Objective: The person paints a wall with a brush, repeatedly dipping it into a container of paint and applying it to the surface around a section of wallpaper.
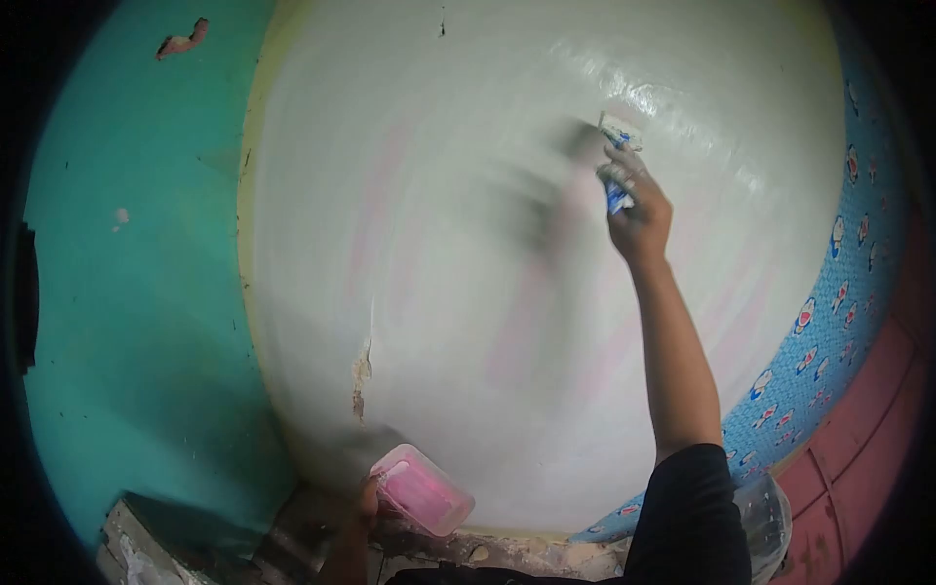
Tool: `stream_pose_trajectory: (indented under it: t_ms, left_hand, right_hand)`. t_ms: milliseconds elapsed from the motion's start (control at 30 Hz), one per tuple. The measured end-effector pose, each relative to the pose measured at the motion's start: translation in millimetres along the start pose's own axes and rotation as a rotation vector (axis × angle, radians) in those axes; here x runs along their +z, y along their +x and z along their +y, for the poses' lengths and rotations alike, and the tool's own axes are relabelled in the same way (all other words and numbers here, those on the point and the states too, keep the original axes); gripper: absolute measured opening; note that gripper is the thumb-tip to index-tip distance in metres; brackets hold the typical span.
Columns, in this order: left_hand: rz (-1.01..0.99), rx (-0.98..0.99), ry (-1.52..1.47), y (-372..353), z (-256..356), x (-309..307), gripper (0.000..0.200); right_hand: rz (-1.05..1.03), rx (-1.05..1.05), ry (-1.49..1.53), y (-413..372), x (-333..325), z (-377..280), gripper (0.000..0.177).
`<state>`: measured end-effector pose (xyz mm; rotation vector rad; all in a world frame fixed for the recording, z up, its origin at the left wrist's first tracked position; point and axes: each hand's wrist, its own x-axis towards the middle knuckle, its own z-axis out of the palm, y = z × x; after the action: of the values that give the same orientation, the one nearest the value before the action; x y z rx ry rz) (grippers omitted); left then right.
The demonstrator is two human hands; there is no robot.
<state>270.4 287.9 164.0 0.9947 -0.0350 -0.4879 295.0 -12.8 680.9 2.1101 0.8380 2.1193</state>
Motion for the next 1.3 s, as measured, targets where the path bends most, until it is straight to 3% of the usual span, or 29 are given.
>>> stream_pose_trajectory:
  t_ms: [133,167,200,400,467,500,600,667,700,767,867,933,1100,1167,1267,1300]
  left_hand:
    - [0.047,0.01,-0.015,2.6,-2.3,-7.5,0.045]
    - [0.066,-0.004,-0.028,0.2,-3.0,-8.5,0.045]
    - [0.075,-0.003,-0.048,1.0,-7.8,-13.0,0.045]
    - [0.118,-0.041,-0.077,-10.3,2.6,-22.4,0.046]
    - [0.037,0.004,-0.105,2.4,-16.5,-43.7,0.045]
    - [0.088,0.026,-0.073,-3.1,-12.6,-38.8,0.044]
    - [0.205,0.094,-0.046,-5.0,-7.5,-30.9,0.043]
    - [0.154,0.137,-0.077,-4.3,-9.9,-28.3,0.043]
    - [0.128,0.164,-0.093,-2.6,-9.3,-28.5,0.043]
    - [0.144,0.188,-0.018,8.4,-22.5,-37.8,0.043]
    - [0.16,0.164,0.049,5.7,-29.4,-49.8,0.043]
    - [0.153,0.128,0.012,3.8,-18.6,-42.1,0.044]
    - [0.106,0.002,-0.057,-24.8,22.3,-5.8,0.049]
    - [0.066,0.002,-0.04,-22.2,25.1,-2.1,0.05]
    - [0.031,-0.028,-0.037,-9.0,15.3,-9.7,0.049]
    - [0.027,-0.049,-0.041,-3.7,10.0,-12.7,0.048]
  right_hand:
    - [-0.221,0.112,-0.022,-77.1,28.6,-12.0,0.022]
    - [-0.282,0.104,-0.009,-107.6,34.4,-21.8,0.037]
    - [-0.401,0.189,-0.051,-155.7,41.9,-25.3,0.041]
    - [-0.808,0.134,0.219,-312.4,27.6,-136.4,0.039]
    - [-0.902,0.136,0.308,-325.9,20.8,-166.1,0.032]
    - [-0.923,0.098,0.349,-327.8,17.8,-175.0,0.029]
    - [-1.066,0.486,0.369,-323.4,23.1,-166.5,0.021]
    - [-0.897,0.6,0.492,-297.9,28.6,-133.4,0.018]
    - [-0.774,0.506,0.49,-274.9,33.4,-113.2,0.017]
    - [-0.845,0.548,0.335,-224.0,38.8,-58.3,0.021]
    - [-0.673,0.457,0.405,-125.7,22.9,8.5,0.021]
    - [-0.539,0.58,0.512,-55.4,3.7,30.2,0.018]
    - [-0.163,0.416,0.279,75.1,-28.9,75.8,0.025]
    - [-0.06,0.32,0.262,100.1,-31.0,96.5,0.027]
    - [-0.024,0.107,-0.185,107.8,-26.4,103.1,0.028]
    - [-0.032,0.177,-0.182,98.9,-22.7,94.3,0.031]
